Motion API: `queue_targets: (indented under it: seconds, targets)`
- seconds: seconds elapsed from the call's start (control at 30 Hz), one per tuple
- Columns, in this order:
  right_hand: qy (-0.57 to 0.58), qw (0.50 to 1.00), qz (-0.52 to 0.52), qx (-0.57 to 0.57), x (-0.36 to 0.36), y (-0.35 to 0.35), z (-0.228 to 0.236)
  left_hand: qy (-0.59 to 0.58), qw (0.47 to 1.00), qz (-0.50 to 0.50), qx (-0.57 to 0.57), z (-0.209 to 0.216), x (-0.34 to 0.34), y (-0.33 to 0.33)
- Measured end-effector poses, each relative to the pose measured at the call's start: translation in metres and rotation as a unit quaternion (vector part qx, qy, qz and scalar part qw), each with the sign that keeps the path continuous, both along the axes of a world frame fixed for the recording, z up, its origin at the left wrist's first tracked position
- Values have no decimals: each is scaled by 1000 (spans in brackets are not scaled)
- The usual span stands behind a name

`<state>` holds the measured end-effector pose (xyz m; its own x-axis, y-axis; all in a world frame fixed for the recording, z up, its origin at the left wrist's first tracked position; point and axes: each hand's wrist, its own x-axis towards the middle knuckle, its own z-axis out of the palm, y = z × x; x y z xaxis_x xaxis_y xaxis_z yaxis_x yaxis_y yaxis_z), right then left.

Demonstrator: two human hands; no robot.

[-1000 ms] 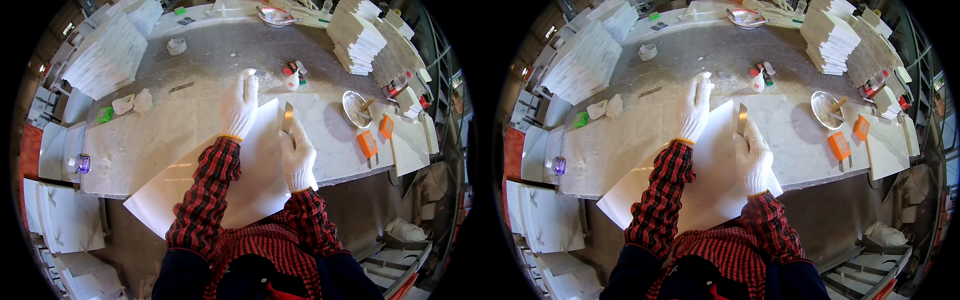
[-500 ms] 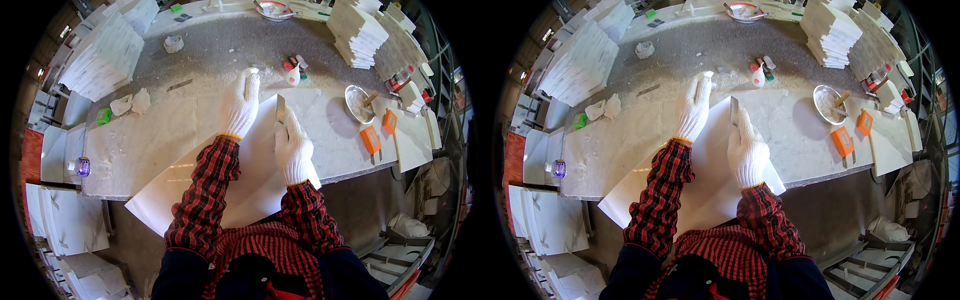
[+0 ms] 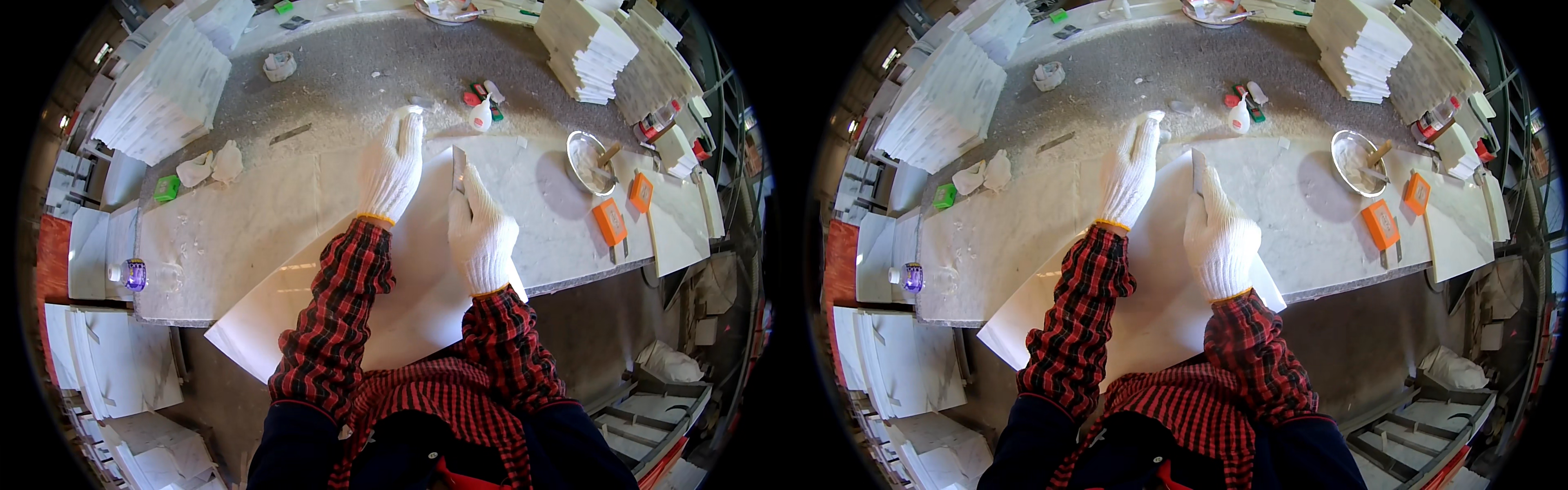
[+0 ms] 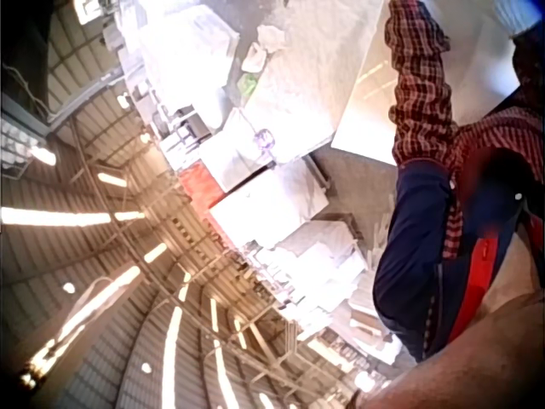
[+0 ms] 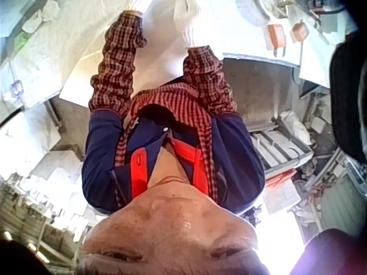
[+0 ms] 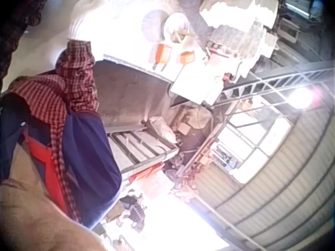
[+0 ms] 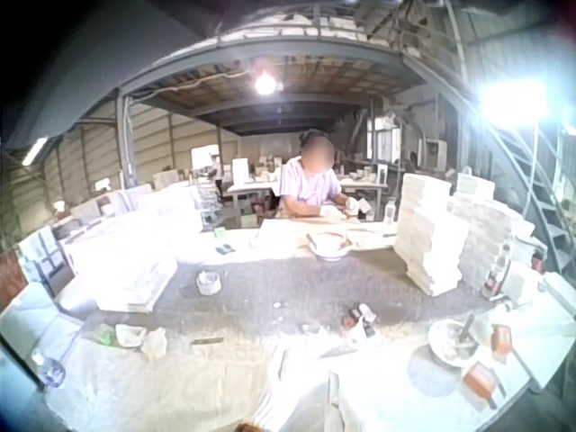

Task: The person scrapes the surface of a large white rectangular tile using a metal scraper tool. They hold the tile with one hand and use the other to remove residue or imperfections from the surface, occasionally lifting and rotating the tile to access different areas.

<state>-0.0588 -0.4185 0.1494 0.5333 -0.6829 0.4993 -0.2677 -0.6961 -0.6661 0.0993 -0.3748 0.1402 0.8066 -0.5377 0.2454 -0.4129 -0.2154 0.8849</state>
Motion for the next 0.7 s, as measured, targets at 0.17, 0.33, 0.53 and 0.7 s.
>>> queue_targets:
  seconds: [0.17,0.33,0.53,0.7]
  targets:
    - [37,999,-7,-4,-3,-10,-12,0,1000,1,1,-4,0,-2]
    - [32,999,7,-36,-2,-12,-15,-40,999,-7,3,-8,5,-2]
    - [54,998,18,-8,-7,-11,-12,-16,1000,2,10,0,-2,-1]
    - [-24,996,66,62,-15,-15,-20,-52,997,33,-37,-3,0,-3]
